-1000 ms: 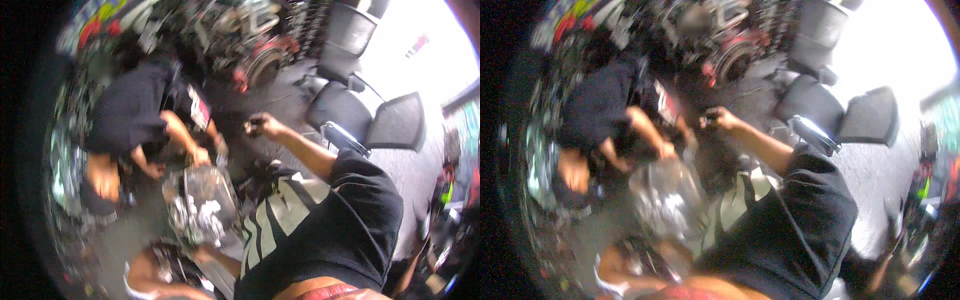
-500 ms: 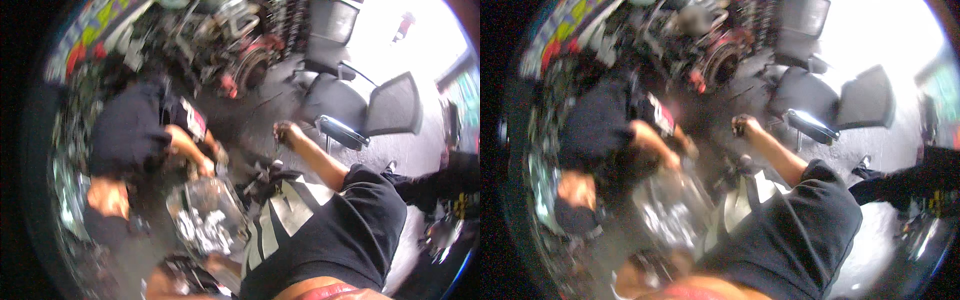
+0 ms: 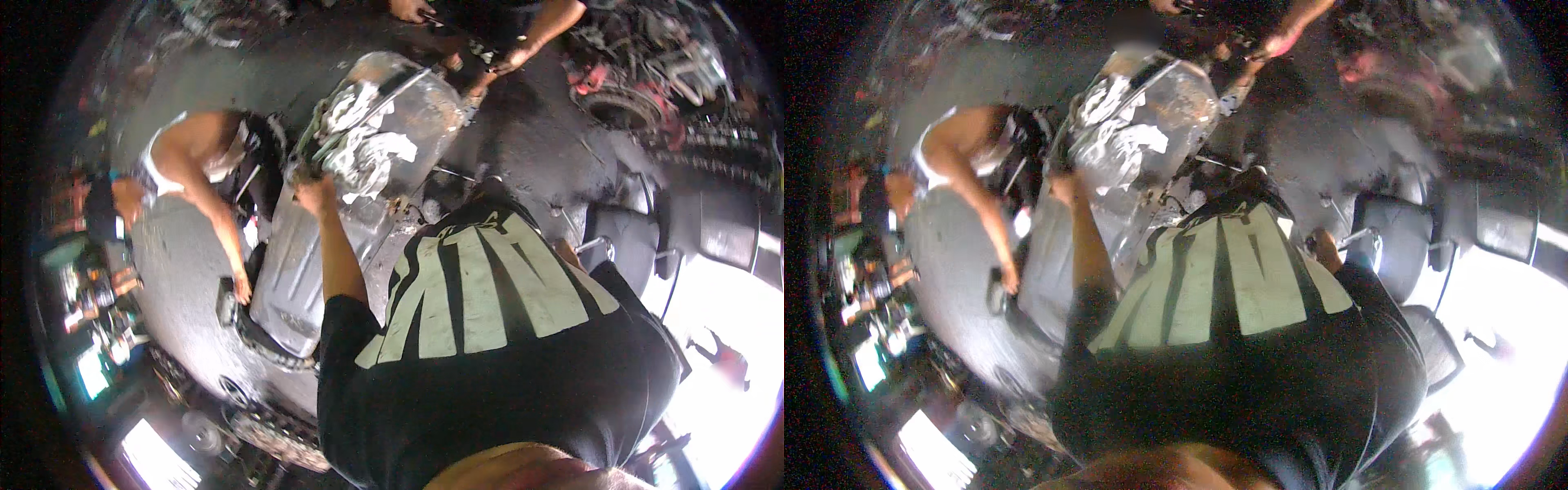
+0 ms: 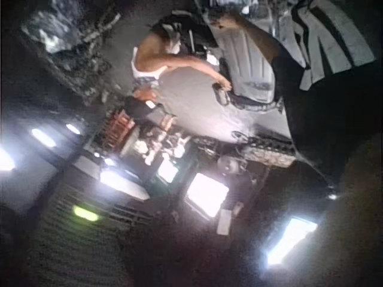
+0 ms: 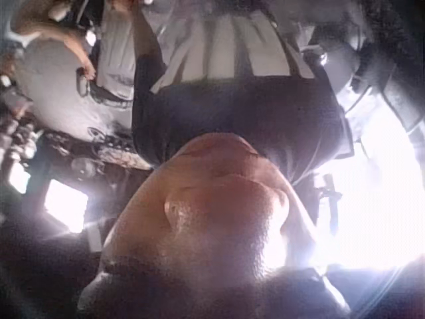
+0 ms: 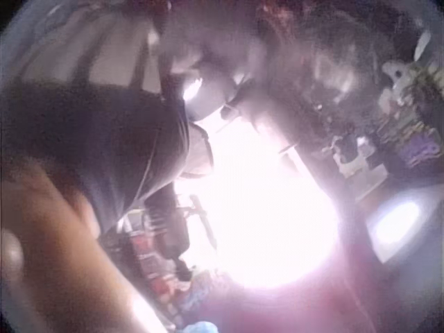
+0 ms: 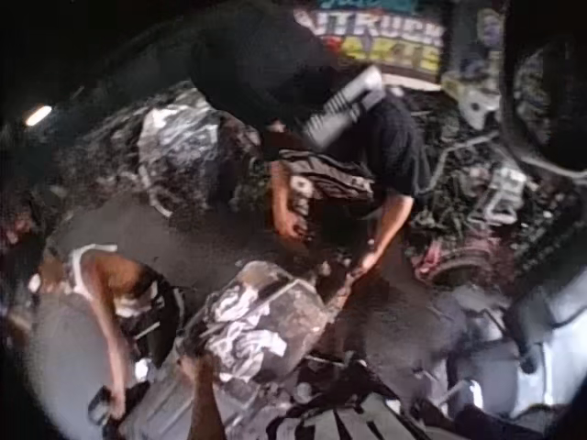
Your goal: The person works on a large mechanical component, using a metal bar to lever a part and then using their hands to manipulate smaller components on a gear assembly.
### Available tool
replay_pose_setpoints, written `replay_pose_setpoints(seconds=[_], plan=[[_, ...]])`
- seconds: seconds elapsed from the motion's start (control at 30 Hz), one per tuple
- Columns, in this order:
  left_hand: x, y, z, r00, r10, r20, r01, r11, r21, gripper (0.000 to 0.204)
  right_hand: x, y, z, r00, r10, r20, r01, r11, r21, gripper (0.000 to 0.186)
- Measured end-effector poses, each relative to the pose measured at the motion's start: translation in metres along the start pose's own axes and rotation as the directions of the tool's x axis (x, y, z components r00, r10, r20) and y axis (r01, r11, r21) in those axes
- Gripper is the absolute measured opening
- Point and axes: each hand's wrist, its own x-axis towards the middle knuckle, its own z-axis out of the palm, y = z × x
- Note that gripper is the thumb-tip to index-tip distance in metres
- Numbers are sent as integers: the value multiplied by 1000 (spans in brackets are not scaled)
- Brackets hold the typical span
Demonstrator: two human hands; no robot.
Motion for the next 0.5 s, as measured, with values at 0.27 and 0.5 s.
replay_pose_setpoints(seconds=[0.27, 0.5], plan=[[12, 47, 12, 925, 341, -170, -363, 924, -121, 33, 70, -142, 2, 808, -266, -526, 281, 958, -53, 17], [13, 45, -7, 989, 116, -95, -142, 925, -352, 40, 55, -94, 7, 833, -219, -507, -13, 910, -414, 17]])
